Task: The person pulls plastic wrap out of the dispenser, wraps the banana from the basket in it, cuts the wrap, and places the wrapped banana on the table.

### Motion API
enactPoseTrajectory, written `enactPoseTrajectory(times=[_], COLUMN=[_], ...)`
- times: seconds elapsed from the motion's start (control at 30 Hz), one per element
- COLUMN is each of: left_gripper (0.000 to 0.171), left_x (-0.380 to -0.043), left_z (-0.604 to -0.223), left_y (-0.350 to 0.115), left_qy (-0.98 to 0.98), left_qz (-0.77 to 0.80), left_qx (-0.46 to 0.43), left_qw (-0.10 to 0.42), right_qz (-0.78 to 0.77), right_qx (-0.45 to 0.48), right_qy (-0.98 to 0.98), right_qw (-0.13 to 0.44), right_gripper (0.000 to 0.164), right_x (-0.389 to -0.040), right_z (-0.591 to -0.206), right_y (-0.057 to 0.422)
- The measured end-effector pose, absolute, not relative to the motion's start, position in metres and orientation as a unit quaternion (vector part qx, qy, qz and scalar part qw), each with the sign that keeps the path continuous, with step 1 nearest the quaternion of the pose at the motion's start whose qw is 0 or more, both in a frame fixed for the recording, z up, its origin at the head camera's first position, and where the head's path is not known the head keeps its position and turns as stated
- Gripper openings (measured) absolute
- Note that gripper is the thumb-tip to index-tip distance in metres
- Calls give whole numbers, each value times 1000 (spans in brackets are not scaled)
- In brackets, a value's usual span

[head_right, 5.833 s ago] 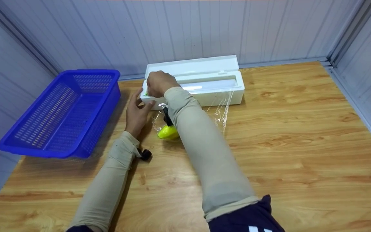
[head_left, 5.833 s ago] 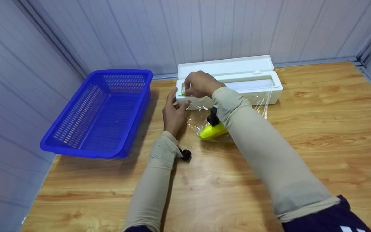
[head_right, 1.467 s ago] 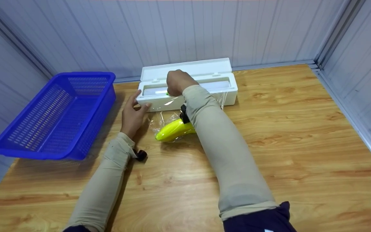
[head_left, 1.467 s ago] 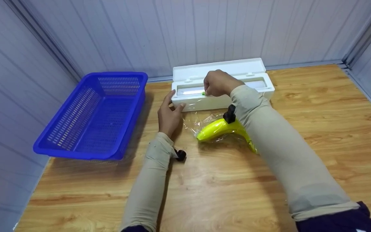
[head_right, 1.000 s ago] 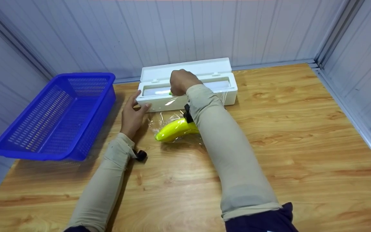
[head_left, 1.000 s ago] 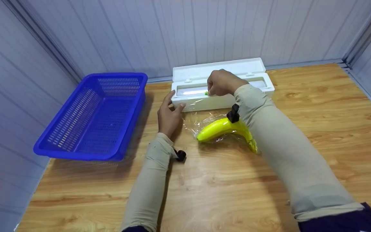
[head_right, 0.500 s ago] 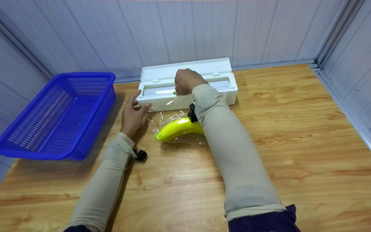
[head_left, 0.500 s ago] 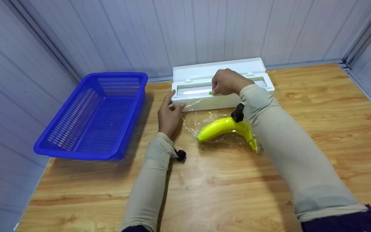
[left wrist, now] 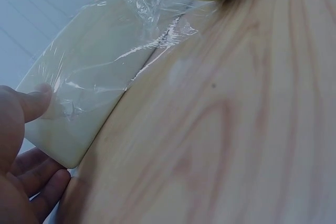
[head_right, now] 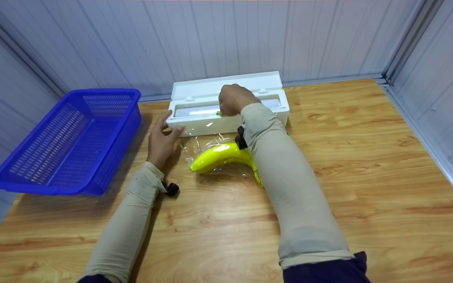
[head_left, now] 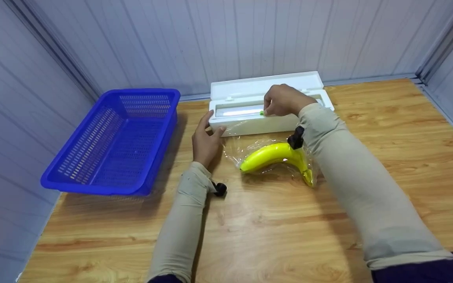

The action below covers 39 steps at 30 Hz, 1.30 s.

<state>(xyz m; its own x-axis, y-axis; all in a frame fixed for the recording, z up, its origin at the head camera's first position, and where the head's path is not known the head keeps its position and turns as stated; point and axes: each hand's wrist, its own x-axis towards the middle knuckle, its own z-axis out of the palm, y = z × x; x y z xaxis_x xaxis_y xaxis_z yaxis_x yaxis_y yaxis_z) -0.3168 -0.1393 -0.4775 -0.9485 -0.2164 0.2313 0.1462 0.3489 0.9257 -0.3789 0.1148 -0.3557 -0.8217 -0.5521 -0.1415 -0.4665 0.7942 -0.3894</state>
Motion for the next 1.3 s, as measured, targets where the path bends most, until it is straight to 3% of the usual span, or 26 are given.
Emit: enactPoseTrajectory(times=[0.73, 1.3], left_gripper=[60, 60], left_x=[-314, -314], left_z=[-477, -477], left_y=[-143, -143], left_qy=[-801, -796], left_qz=[-578, -587], left_qx=[17, 32], left_qw=[155, 141], right_qz=[-241, -260], right_qx=[-281, -305], right_qy=[920, 912], right_qw=[126, 86], right_gripper=[19, 15], right_x=[-380, -381], right_z=[-372, -381], right_y=[134, 140])
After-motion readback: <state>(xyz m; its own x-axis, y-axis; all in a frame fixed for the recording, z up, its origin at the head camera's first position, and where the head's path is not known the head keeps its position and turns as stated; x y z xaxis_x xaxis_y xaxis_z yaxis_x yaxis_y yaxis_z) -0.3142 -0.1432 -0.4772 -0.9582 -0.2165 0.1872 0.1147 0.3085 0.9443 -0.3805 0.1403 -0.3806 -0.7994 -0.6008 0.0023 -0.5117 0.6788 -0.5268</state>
